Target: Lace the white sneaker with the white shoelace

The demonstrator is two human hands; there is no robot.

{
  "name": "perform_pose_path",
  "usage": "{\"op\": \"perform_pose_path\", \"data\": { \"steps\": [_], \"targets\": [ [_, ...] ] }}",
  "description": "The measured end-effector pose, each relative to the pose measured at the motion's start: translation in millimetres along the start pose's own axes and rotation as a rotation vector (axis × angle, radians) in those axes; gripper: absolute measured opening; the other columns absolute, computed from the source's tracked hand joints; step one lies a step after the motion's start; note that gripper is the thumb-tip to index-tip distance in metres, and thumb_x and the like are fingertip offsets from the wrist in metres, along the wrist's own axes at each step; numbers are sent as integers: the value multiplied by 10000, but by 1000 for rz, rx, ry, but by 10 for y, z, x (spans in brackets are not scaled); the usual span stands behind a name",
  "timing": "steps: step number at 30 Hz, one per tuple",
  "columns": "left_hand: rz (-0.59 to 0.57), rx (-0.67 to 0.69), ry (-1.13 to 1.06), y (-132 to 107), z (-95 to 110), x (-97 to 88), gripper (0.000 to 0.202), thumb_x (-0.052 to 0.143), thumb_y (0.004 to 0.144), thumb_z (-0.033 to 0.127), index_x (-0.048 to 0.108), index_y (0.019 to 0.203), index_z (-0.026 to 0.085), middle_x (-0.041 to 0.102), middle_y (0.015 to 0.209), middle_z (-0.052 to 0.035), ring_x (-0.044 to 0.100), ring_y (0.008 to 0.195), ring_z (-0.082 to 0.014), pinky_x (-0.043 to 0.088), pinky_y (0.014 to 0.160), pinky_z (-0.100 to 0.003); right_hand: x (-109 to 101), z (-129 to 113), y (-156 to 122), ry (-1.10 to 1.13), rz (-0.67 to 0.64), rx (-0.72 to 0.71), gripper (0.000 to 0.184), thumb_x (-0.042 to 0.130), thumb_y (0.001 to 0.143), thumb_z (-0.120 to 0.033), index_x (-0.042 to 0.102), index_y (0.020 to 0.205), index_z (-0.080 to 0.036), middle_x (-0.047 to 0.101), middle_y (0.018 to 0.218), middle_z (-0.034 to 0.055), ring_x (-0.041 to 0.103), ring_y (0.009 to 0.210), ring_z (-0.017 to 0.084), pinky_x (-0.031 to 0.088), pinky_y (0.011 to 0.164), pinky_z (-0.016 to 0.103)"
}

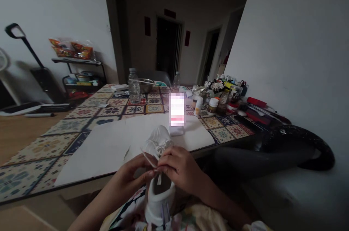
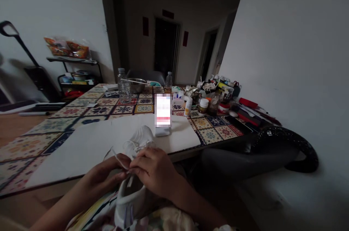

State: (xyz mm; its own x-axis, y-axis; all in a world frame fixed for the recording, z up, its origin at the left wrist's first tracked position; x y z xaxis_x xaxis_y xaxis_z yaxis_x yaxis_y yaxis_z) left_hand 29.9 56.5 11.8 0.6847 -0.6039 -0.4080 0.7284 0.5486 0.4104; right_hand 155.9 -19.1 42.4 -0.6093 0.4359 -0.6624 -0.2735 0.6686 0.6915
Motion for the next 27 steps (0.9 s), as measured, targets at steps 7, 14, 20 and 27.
{"op": "perform_pose_path", "data": {
  "steps": [7,14,20,27],
  "targets": [
    [8,-4,25,-36,-16,40,122,599,886,311,648,900,201,683,910,-51,631,868,-201,506,809,-291,51,44,-7,0,-34,-5,69,569,938,-187,631,917,-209,644,869,38,585,858,185,445,817,324],
    [5,-56,45,-48,102,82,150,591,864,308,606,939,179,599,826,-13,556,782,-168,482,755,-274,131,197,-58,358,41,78,227,466,997,-330,542,820,-210,567,783,0,539,741,140,439,698,259],
    [11,-46,22,-52,136,100,142,599,856,286,609,963,192,601,892,-25,550,809,-168,479,790,-298,127,270,-81,417,195,150,239,553,952,-367,571,775,-208,564,743,-4,548,688,131,443,622,242],
    [1,-29,37,-69,171,119,150,591,857,247,649,982,185,599,923,-37,562,827,-167,474,807,-308,-266,-128,-282,490,170,6,317,504,975,-414,536,712,-240,578,624,-10,566,587,142,477,581,281]
  ]
}}
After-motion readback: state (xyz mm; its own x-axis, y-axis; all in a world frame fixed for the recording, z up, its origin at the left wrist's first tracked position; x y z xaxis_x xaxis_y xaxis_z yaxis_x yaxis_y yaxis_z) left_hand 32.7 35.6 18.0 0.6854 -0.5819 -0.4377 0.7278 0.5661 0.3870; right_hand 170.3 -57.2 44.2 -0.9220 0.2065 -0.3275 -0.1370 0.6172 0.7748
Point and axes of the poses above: each hand's wrist, its own y-axis towards the middle knuckle, its own x-axis out of the palm, z = x × y, the point moved 6 cm from there along y, towards the middle knuckle
